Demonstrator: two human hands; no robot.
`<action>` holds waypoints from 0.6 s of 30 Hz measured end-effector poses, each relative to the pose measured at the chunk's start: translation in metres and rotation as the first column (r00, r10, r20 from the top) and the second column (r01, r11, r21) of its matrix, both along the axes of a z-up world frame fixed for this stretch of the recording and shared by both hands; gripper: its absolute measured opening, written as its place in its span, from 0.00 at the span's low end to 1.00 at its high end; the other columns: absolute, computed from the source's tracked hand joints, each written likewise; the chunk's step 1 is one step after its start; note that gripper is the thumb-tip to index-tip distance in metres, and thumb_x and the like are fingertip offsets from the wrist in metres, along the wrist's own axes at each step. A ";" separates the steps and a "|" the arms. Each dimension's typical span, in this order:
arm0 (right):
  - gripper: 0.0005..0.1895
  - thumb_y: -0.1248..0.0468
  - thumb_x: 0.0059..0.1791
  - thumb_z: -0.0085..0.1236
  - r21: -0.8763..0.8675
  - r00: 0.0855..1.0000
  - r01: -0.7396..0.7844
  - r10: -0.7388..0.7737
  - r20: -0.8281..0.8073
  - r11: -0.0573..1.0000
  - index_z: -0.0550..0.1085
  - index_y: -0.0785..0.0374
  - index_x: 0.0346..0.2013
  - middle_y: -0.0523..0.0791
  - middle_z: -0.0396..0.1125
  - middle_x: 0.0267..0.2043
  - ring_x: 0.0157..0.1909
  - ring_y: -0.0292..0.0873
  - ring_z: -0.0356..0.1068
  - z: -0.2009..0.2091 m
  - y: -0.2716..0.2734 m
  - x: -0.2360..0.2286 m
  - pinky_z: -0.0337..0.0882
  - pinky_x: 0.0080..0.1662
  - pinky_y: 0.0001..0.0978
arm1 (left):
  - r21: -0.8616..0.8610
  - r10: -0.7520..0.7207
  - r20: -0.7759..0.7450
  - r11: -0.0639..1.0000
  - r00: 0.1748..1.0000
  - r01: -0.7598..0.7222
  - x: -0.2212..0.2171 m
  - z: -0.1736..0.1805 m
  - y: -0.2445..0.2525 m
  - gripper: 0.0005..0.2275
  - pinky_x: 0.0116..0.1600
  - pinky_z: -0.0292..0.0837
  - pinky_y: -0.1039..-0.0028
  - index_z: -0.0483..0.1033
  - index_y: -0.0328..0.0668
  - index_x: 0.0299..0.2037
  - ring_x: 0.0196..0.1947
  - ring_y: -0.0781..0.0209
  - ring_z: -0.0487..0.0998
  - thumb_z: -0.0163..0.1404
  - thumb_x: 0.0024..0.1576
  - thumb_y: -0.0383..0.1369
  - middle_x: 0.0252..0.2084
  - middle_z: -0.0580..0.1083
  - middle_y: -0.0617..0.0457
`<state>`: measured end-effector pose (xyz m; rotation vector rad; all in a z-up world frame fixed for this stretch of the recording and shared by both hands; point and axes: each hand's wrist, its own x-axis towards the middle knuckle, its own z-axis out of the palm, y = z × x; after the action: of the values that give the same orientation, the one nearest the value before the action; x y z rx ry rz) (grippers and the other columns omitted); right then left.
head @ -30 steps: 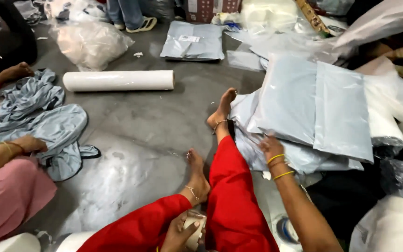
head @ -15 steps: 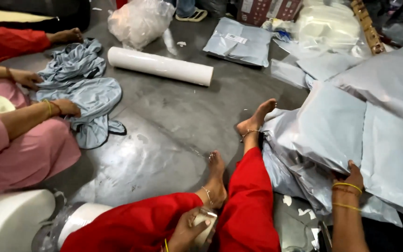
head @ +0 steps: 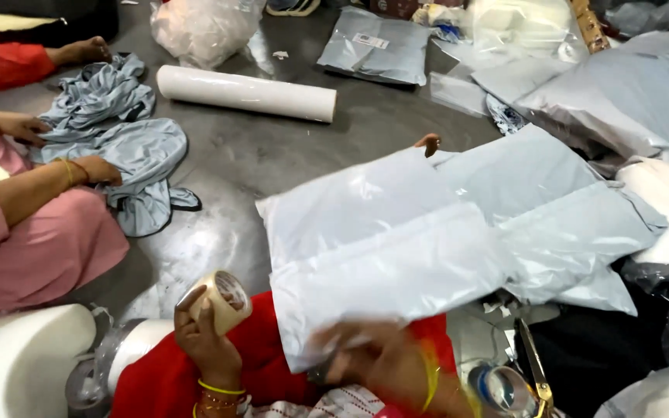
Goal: The person packages foam or plastic products into shipping bags, seals them with tape, and attaches labels.
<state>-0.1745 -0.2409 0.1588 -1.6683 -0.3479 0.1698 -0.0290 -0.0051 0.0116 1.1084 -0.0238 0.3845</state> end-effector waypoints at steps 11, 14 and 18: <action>0.55 0.40 0.39 0.68 -0.612 0.210 0.767 -0.977 -0.044 0.192 0.58 0.66 0.71 0.63 0.62 0.65 0.62 0.59 0.66 -0.245 -0.342 0.025 0.68 0.59 0.48 | -0.229 -0.136 -0.154 0.969 0.979 0.098 0.007 -0.021 -0.012 0.10 0.47 0.77 0.73 0.75 0.35 0.53 0.44 0.63 0.79 0.48 0.62 0.23 0.48 0.77 0.49; 0.56 0.38 0.39 0.64 -0.397 0.509 0.732 -0.832 -0.224 0.554 0.57 0.72 0.68 0.60 0.69 0.61 0.58 0.54 0.70 -0.350 -0.397 0.028 0.68 0.59 0.43 | -0.271 -0.201 -0.165 0.951 0.966 0.152 0.002 -0.005 -0.012 0.10 0.45 0.78 0.71 0.76 0.36 0.52 0.41 0.61 0.79 0.48 0.62 0.24 0.47 0.77 0.48; 0.51 0.36 0.41 0.60 -0.594 0.597 0.591 -0.791 -0.134 0.546 0.67 0.70 0.68 0.57 0.75 0.57 0.53 0.54 0.76 -0.280 -0.317 0.003 0.73 0.55 0.41 | -0.246 -0.207 -0.164 0.955 0.964 0.163 -0.002 0.016 -0.009 0.09 0.42 0.80 0.69 0.74 0.36 0.50 0.39 0.60 0.80 0.47 0.61 0.25 0.46 0.77 0.49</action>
<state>-0.1718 -0.5583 -0.1211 -2.1001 0.7803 -0.0393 -0.0309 -0.0139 0.0276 0.8988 0.0821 0.1079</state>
